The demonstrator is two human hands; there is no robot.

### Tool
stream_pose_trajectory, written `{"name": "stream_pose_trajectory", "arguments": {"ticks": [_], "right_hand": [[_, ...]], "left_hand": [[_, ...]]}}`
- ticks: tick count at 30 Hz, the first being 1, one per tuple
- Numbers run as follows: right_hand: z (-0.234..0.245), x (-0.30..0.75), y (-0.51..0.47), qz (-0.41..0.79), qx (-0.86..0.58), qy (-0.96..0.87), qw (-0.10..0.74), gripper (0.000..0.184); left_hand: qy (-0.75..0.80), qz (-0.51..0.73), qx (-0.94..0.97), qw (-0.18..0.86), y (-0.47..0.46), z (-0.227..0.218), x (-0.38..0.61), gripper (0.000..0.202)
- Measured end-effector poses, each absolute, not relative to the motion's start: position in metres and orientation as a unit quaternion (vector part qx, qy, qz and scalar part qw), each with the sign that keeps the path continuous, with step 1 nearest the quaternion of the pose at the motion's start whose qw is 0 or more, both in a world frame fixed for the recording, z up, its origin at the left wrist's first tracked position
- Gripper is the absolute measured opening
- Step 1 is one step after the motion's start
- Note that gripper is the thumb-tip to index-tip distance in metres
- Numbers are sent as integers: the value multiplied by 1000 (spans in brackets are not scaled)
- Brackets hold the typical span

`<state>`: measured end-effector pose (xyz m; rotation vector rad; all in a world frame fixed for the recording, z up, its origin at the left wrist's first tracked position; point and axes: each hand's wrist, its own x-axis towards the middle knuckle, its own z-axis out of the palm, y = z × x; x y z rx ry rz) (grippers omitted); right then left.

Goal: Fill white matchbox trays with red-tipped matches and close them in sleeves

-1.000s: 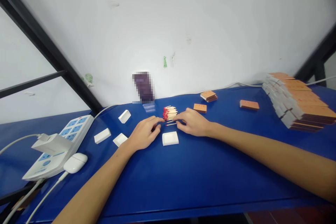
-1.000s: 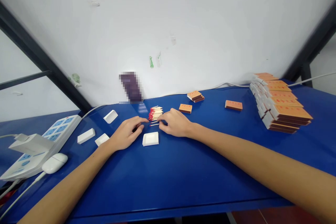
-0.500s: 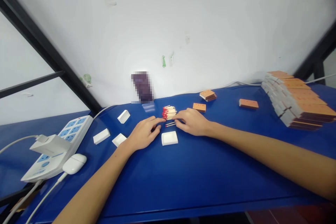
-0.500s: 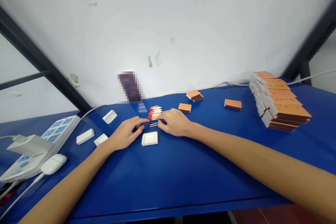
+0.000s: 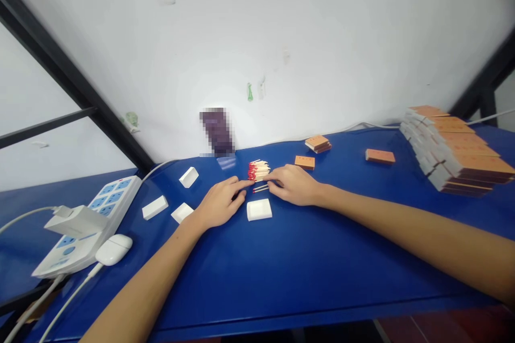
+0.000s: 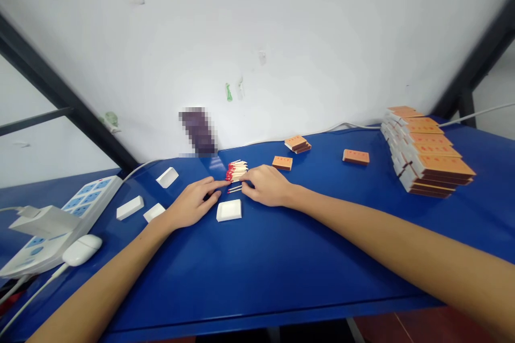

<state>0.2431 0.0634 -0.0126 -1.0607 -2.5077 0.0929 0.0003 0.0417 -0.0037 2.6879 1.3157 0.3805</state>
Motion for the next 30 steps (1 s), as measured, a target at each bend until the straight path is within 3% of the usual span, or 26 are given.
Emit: {"name": "stream_pose_trajectory", "arguments": {"ticks": [30], "right_hand": [[-14, 243, 63, 67, -353, -906, 225, 30]], "left_hand": [[421, 122, 896, 68, 41, -2, 1, 41]]}}
